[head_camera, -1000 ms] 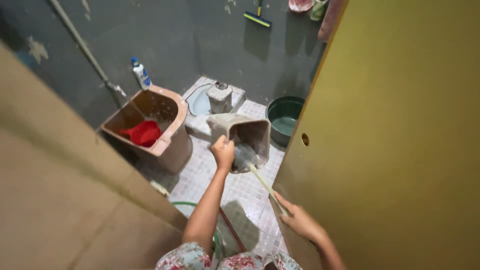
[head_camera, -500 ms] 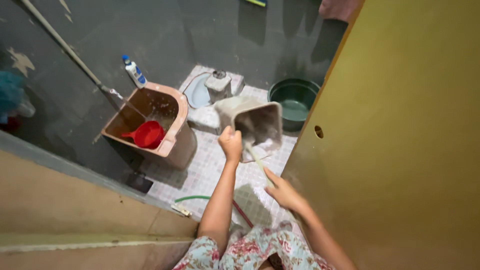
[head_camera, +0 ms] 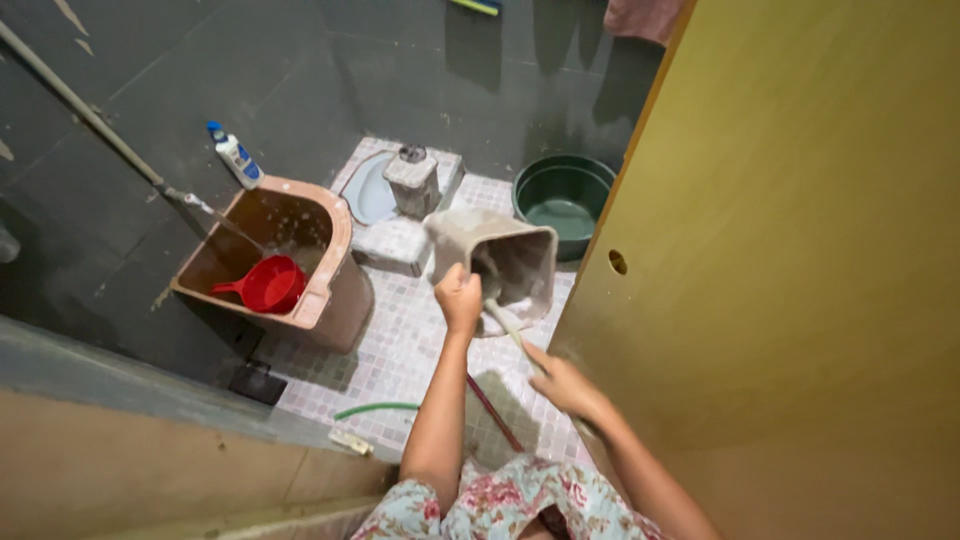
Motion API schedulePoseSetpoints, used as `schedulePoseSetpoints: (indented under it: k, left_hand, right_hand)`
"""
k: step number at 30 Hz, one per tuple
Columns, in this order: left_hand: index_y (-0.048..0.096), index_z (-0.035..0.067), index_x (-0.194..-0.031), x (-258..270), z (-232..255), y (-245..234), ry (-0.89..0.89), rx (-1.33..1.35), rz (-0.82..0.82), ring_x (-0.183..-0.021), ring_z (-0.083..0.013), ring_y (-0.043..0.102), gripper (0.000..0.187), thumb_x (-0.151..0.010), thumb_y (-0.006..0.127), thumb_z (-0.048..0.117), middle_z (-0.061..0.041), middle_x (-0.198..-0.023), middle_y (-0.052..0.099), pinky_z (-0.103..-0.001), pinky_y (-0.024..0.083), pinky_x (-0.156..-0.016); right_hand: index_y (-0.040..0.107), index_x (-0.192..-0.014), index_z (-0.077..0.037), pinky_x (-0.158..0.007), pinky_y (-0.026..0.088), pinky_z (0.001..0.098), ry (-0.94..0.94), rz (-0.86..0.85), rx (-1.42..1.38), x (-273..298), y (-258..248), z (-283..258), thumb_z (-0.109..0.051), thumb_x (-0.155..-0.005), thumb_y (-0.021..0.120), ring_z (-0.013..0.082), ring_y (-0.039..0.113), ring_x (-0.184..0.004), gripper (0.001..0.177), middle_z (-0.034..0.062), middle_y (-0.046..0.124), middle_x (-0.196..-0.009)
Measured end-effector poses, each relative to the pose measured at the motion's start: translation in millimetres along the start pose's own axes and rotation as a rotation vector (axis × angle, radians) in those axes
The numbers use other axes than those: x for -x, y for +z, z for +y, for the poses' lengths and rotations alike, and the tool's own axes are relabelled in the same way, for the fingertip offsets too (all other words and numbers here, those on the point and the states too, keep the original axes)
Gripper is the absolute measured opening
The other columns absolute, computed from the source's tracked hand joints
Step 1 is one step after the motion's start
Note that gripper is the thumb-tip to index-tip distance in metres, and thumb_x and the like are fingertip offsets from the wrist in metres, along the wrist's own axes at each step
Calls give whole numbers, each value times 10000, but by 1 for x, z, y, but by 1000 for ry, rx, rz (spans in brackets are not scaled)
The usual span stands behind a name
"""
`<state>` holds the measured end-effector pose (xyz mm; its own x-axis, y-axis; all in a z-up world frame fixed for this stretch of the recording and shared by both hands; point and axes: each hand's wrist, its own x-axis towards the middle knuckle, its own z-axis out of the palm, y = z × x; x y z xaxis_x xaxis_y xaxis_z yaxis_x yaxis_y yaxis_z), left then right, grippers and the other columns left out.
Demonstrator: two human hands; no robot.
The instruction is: The person scrubs the inside of a mop bucket with a brush, rinses it under running water, and then wipes the bucket with a cloth. The task involves repeated scrubbing and rinsing actions to clean the bucket.
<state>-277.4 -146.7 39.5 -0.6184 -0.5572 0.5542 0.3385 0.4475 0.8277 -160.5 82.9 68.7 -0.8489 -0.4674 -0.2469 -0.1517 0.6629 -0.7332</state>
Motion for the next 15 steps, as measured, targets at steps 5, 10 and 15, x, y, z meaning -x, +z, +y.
schedulePoseSetpoints:
  k: [5, 10, 15]
  left_hand:
    - [396, 12, -684, -28, -11, -25, -131, -10, 101, -566, -223, 302, 244, -791, 615, 9, -134, -587, 362, -407, 341, -545]
    - [373, 3, -708, -18, -4, -3, -39, 30, -21, -597, -225, 294, 281, -768, 647, 18, -162, -638, 301, -415, 323, -529]
    - [426, 16, -705, -49, -10, -11, 9, -26, 83, -566, -257, 334, 195, -760, 612, 24, -174, -615, 386, -426, 361, -545]
  right_hand:
    - [386, -1563, -261, -962, 487, 411, -185, 13, -56, 58, -44, 35, -170, -888, 667, 346, 657, -1152, 737, 276, 640, -1331]
    - [366, -1572, -304, -937, 537, 410, -121, 56, 55, -12, -20, 11, -216, -906, 639, 361, 707, -1041, 725, 278, 688, -1215]
    - [340, -1574, -365, -910, 548, 411, 12, -68, 136, -1, -40, 6, -245, -916, 589, 352, 737, -968, 714, 238, 724, -1105]
